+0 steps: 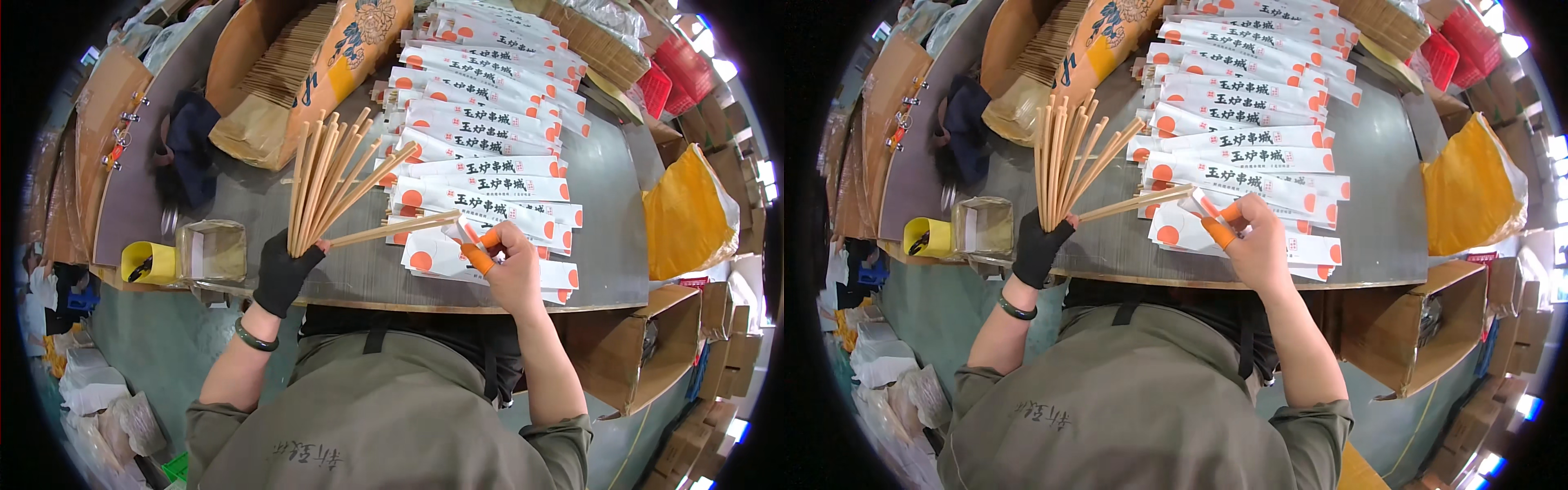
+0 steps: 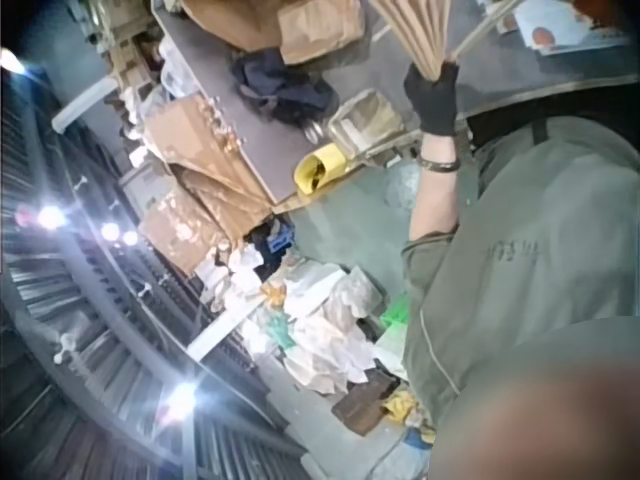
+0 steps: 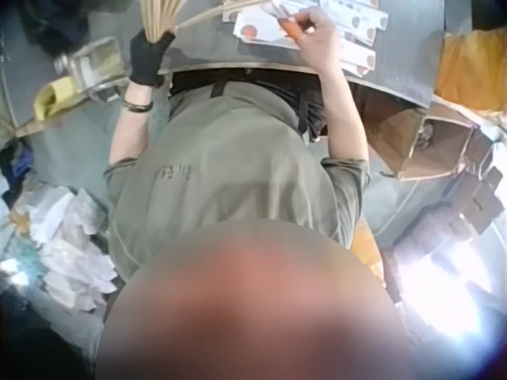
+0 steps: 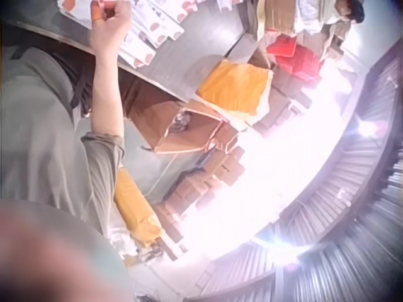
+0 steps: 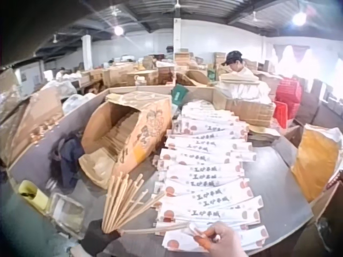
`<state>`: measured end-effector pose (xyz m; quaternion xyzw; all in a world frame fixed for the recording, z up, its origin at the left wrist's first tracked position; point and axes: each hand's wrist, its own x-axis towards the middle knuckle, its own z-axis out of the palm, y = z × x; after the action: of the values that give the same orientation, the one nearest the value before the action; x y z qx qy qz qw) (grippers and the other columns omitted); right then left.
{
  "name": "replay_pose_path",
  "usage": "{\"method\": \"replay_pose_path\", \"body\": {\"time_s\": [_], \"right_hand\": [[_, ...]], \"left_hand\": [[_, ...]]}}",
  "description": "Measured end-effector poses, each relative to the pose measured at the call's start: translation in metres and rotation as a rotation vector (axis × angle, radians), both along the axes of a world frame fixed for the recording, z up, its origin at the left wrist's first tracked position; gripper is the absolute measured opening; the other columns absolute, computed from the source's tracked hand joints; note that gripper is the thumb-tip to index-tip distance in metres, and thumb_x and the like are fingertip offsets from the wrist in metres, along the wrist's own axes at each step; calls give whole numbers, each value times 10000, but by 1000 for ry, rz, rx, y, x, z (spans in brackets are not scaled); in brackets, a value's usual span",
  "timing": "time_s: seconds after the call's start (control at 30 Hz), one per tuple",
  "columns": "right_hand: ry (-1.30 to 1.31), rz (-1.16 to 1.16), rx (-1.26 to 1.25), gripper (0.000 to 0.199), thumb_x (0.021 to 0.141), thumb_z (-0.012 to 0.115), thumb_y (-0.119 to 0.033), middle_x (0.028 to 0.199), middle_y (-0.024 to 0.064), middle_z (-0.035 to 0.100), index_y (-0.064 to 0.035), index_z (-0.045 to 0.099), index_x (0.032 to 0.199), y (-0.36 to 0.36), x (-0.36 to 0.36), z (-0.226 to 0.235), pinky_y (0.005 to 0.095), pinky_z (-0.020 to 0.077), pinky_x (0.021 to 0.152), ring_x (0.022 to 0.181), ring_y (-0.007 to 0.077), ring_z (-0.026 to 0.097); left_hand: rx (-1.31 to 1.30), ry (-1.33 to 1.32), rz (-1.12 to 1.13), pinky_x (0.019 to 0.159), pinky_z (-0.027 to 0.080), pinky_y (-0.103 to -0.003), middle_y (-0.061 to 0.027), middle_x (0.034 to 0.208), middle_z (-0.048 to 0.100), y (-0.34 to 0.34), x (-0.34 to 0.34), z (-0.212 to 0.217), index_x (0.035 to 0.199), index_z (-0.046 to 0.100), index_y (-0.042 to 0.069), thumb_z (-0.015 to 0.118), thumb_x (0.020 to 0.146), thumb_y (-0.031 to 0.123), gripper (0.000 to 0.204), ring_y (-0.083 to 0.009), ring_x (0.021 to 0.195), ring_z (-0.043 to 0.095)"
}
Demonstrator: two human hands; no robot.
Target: Inserting wooden sticks into paper sleeves for packaging.
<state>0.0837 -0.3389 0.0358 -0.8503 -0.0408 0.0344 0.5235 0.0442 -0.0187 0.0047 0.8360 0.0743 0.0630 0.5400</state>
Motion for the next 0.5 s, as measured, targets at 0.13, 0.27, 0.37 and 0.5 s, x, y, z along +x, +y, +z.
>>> {"method": "replay_pose_path", "body": {"time_s": [0.13, 0.27, 0.37, 0.5], "right_hand": [[111, 48, 52, 165, 767, 791, -74, 727, 23, 558, -14, 641, 799, -6, 1, 6, 249, 413, 596, 624, 97, 484], [-131, 189, -161, 138, 741, 795, -71, 754, 36, 590, -35, 694, 827, -6, 4, 5, 272, 445, 610, 654, 144, 539], [-639, 374, -291, 140, 706, 759, -46, 832, 54, 633, -52, 691, 828, 33, 7, 3, 349, 496, 638, 766, 233, 612], [-753, 436, -400, 158, 734, 713, -107, 929, 100, 618, -40, 640, 856, 66, 24, 2, 396, 474, 791, 888, 292, 589]], "left_hand": [[55, -6, -93, 683, 517, -307, -83, 785, 704, 21, 2, 6, 917, 685, 0, 777, 795, 167, 226, -142, 724, 653], [268, 32, -243, 734, 526, -312, -89, 845, 712, 33, 15, 18, 952, 677, 11, 743, 833, 167, 207, -130, 785, 654], [-327, -79, -318, 771, 523, -317, -94, 952, 709, -8, 28, 3, 1011, 656, 8, 682, 886, 158, 197, -126, 869, 645], [-298, -17, -134, 838, 504, -362, -127, 1088, 674, -57, 26, 24, 1118, 607, 1, 582, 954, 256, 305, -218, 960, 632]]}}
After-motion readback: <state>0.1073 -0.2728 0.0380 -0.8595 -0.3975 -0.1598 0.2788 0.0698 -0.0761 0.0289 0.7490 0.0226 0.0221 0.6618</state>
